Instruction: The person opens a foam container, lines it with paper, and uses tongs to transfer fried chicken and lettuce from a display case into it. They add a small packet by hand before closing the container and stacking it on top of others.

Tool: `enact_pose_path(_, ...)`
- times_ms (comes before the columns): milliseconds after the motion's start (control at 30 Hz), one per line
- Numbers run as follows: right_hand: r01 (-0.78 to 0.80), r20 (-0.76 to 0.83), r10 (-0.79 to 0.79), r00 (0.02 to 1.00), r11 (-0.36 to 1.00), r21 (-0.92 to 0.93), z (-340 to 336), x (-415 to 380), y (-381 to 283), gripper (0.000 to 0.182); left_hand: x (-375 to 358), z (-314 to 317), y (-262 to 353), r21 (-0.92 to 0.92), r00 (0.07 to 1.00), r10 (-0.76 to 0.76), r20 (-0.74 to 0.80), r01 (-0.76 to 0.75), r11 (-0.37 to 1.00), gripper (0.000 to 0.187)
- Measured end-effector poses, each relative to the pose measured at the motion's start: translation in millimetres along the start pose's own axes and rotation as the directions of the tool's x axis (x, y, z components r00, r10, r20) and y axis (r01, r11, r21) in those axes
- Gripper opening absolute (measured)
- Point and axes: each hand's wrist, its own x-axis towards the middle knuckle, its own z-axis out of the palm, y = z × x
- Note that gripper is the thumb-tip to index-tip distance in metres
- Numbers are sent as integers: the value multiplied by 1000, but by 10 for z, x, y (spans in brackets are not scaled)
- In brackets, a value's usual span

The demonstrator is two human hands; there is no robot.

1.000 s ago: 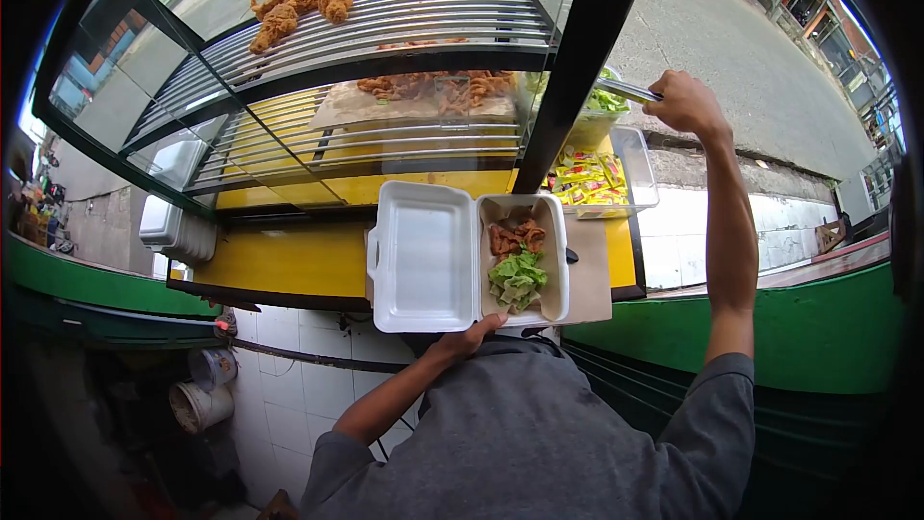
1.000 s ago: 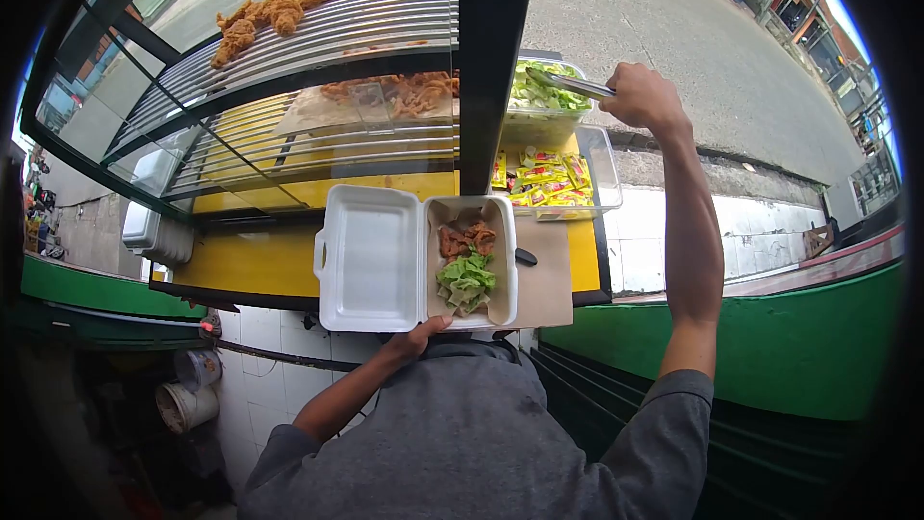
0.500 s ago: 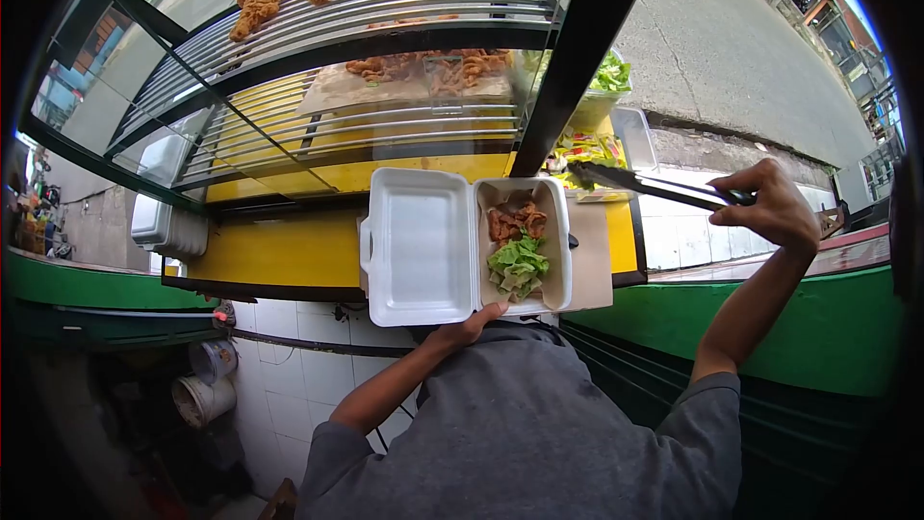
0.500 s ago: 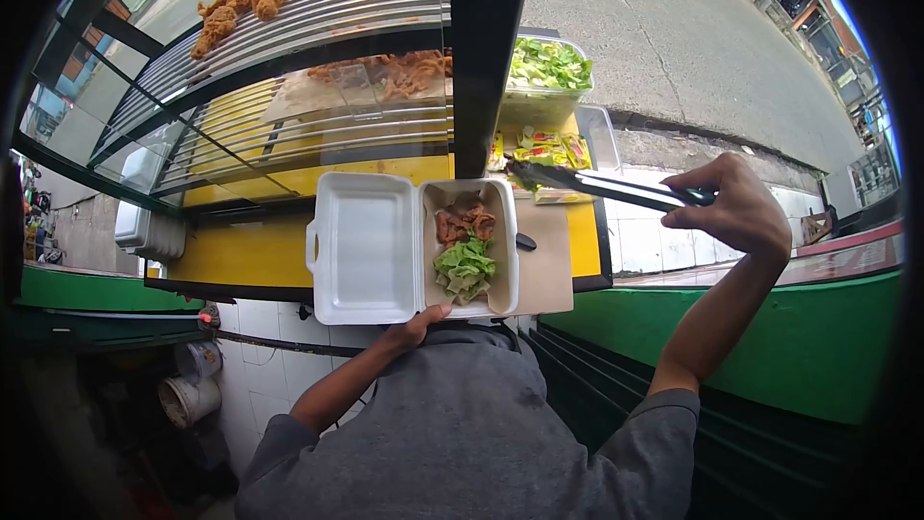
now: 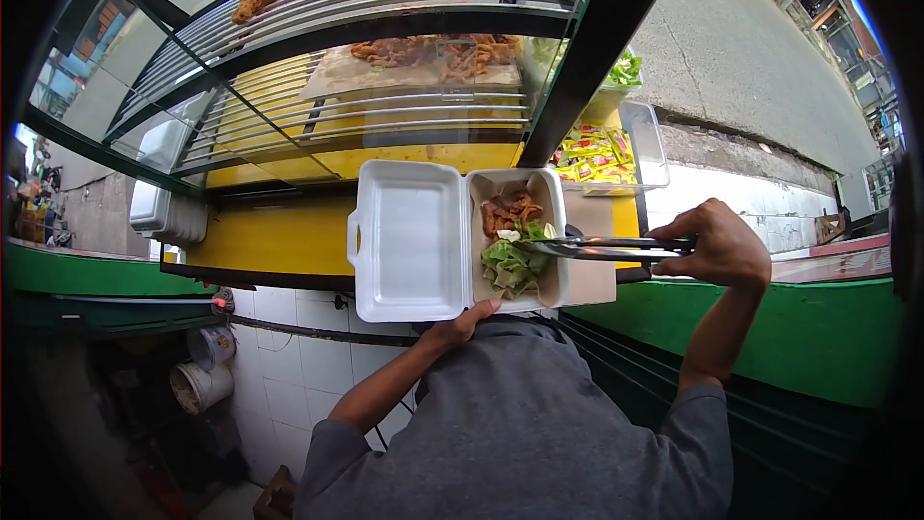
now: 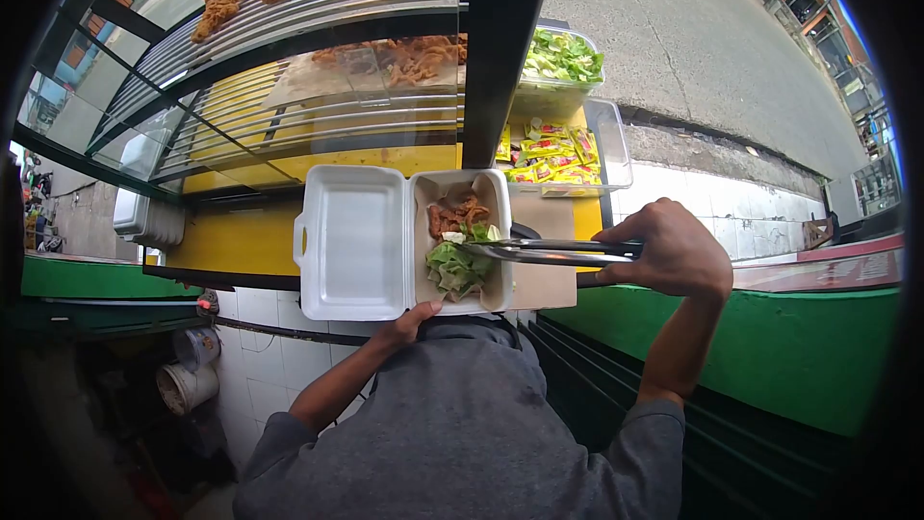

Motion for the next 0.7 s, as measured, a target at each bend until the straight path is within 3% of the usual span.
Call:
enact_pose_path(33,4,38,-3,999,1000,-3,54,53,-46,43,-12,-17,4,-49,998,-61,25,62,997,39)
enact_pose_path(167,117,-11,-116,993,987,110,60,69,-16,42,-149,96,113,56,998,48,-34,-46,997,39)
enact_pose_path(300,117,-208,-75,975,973,199,83,43,-116,42,-291,30,256,92,997,43,-62,-37,995,36)
enact_pose_path(367,336,-455,-255,853,936,105,250,179,-183,49,-367,-49,300,66,994,53,-90,-47,997,36)
enact_pose_path(433,438,-579,-443,685,885,-160,285,342,-396,54,-430,-125,269,-1,992,60,-108,-61,998,35)
enact_pose_path(500,538,-639,-558,529,803,-256,335,568,-617,61,-491,-249,135,2,987,87,-133,-88,996,35)
enact_pose_path(567,607,-680,-635,366,717,-342,373,781,-873,64,-549,-378,158,16,984,107,-142,-106,994,35)
enact_pose_path(700,585,-756,-618,216,702,-406,385,1039,-1262,63,-772,-557,240,17,978,120,-172,-119,993,36)
